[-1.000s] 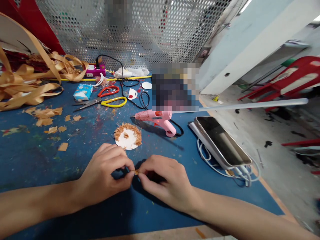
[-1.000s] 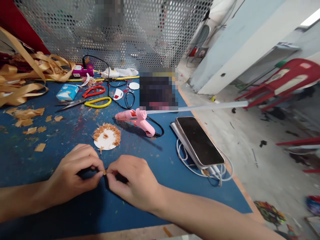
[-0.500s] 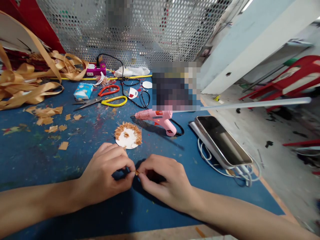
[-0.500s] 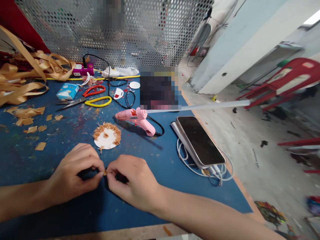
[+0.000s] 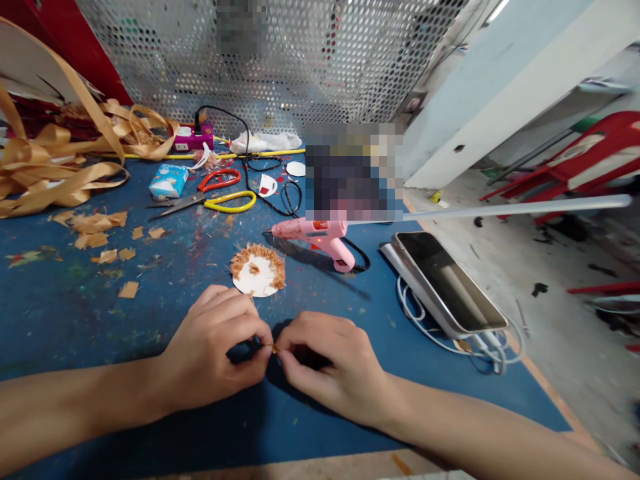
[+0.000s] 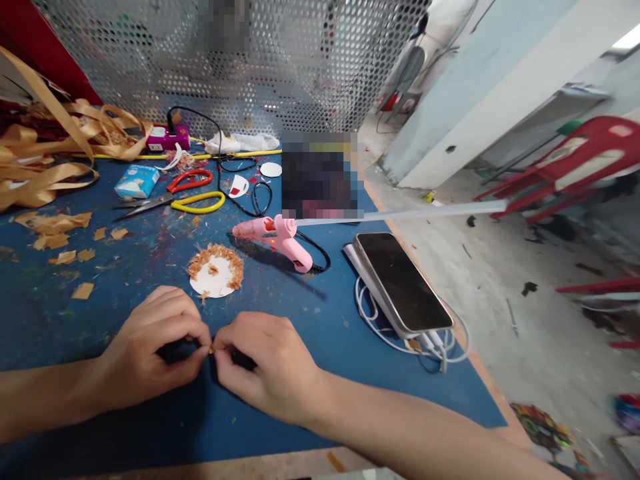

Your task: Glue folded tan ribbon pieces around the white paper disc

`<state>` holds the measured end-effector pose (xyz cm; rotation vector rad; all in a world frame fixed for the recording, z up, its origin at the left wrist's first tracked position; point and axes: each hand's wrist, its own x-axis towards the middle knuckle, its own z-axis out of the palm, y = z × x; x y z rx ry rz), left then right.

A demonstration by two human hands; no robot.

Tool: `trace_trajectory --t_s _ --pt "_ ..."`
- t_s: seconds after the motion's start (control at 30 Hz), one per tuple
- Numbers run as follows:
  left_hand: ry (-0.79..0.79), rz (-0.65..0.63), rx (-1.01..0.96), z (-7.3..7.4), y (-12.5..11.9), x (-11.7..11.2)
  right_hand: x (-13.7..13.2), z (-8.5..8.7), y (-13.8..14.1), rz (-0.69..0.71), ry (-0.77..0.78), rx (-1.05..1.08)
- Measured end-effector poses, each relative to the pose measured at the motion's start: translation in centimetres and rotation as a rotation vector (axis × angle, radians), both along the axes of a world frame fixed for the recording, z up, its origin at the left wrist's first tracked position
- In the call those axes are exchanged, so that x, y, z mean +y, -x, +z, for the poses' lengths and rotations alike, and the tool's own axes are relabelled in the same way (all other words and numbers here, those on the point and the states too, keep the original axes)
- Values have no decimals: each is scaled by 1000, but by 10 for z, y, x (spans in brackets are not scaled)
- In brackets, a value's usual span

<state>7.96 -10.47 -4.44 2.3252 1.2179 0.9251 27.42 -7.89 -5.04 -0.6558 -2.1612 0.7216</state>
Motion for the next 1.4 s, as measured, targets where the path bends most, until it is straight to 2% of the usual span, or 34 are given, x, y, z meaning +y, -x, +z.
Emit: trace_trajectory --t_s 0.4,0.63,0.73,1.0,1.4 --pt "-22 -40 8 0 -1 1 2 -5 -1 60 7 32" --pt "19 12 -55 4 0 1 3 5 -3 36 250 45" --pt "19 23 -82 5 0 1 4 5 -3 1 293 67" --pt "9 -14 -46 4 0 2 5 4 0 14 251 69" --pt "1 7 -25 4 -2 1 4 3 2 20 139 42"
